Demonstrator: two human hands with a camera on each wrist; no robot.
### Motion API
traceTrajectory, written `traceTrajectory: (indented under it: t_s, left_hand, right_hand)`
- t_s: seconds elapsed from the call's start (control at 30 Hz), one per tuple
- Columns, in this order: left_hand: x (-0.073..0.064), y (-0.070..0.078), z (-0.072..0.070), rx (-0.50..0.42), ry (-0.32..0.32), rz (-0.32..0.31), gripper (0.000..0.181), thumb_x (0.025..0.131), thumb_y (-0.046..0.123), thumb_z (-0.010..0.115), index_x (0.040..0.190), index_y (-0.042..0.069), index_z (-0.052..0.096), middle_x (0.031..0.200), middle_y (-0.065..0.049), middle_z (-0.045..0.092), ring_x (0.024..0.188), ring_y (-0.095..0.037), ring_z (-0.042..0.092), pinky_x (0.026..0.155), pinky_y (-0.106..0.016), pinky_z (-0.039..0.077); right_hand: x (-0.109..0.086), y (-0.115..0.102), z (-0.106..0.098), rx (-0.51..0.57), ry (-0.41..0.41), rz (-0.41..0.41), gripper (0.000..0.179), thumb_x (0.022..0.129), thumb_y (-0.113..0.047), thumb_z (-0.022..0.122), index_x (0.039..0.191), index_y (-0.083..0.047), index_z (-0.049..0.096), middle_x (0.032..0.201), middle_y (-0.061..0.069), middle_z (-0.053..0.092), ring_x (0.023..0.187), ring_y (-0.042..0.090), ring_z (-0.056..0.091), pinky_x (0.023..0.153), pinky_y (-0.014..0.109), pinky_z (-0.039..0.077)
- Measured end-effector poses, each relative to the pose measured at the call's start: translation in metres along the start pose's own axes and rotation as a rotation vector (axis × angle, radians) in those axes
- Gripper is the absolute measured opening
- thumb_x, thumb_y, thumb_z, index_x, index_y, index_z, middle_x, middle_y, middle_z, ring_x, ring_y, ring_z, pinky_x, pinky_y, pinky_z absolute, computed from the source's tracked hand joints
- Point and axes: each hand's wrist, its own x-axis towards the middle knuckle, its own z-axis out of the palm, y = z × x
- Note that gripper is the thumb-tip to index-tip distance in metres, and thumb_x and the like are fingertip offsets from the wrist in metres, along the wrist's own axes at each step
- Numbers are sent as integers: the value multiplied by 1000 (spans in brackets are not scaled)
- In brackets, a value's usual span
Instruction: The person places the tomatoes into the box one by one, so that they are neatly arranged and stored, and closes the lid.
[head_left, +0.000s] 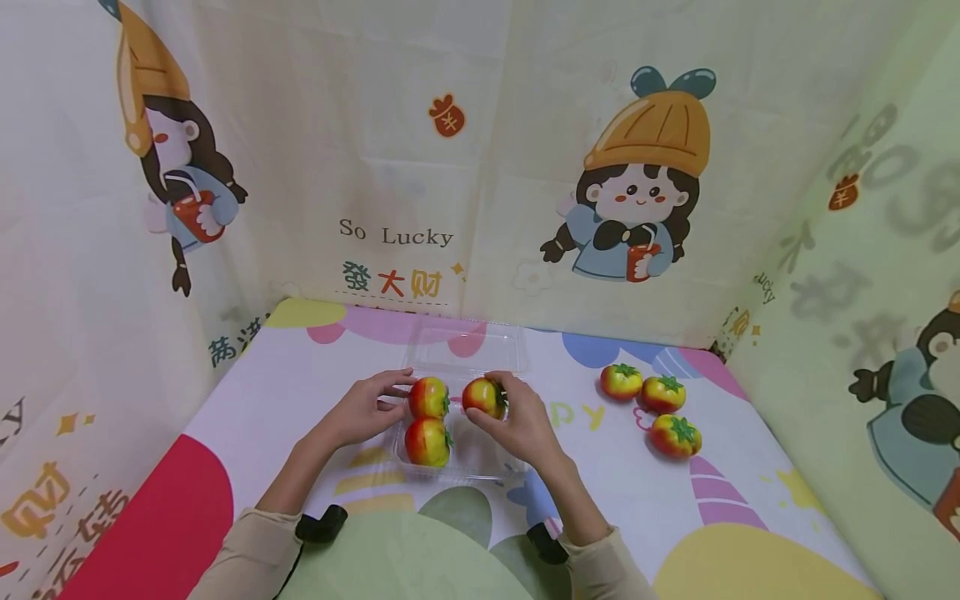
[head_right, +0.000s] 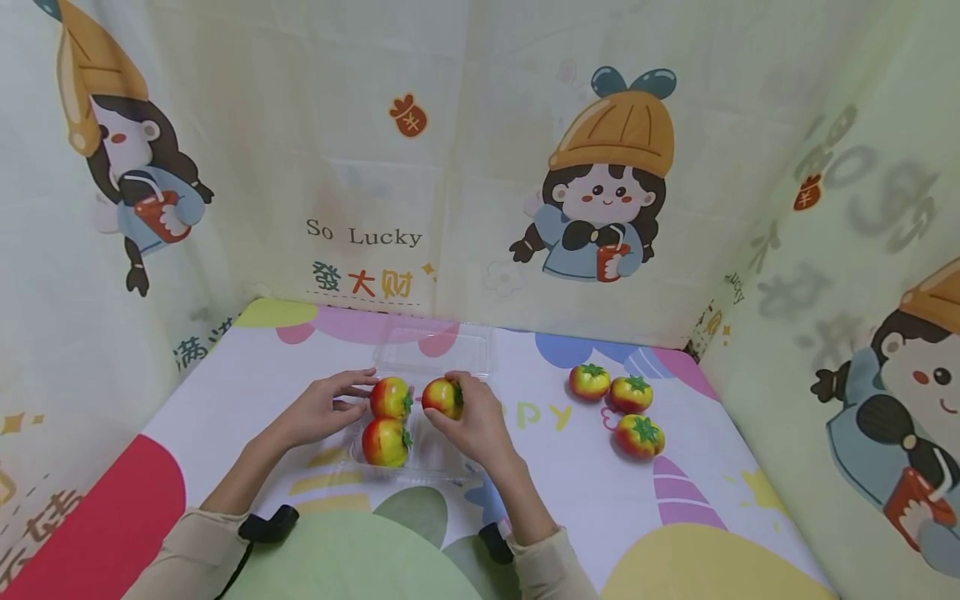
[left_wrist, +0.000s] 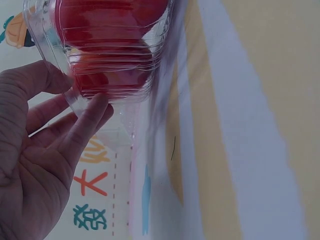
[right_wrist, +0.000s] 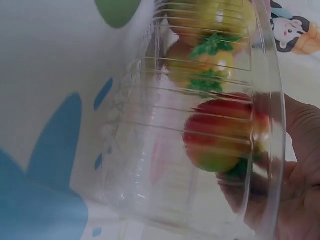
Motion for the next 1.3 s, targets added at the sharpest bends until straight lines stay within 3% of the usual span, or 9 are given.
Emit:
traceTrajectory:
  t_s: [0.47, 0.8, 1.3]
  left_hand:
    - [0, 0, 0, -5, 2, 0, 46, 93, 4, 67, 138, 2, 59, 152, -21, 50, 118, -36, 66, 92, -42, 60]
    - [0, -2, 0, 3, 5, 15, 45, 94, 5, 67, 138, 1, 60, 151, -22, 51, 117, -36, 67, 91, -42, 60]
    - [0, -3, -1, 3, 6, 28, 44, 94, 4, 67, 137, -1, 60, 150, -24, 51, 116, -37, 67, 91, -43, 60]
  right_hand:
    - [5, -2, 16, 66, 0, 100, 54, 85, -23, 79, 129, -1, 57, 120, 14, 69, 103, 28, 64, 95, 44, 58]
    - [9, -2, 23, 33, 8, 127, 52, 87, -28, 80, 125, -2, 57, 114, 12, 70, 92, 25, 62, 84, 39, 58]
    - [9, -3, 25, 30, -33, 129, 55, 90, -27, 77, 131, 4, 56, 126, 21, 65, 110, 36, 63, 97, 51, 56]
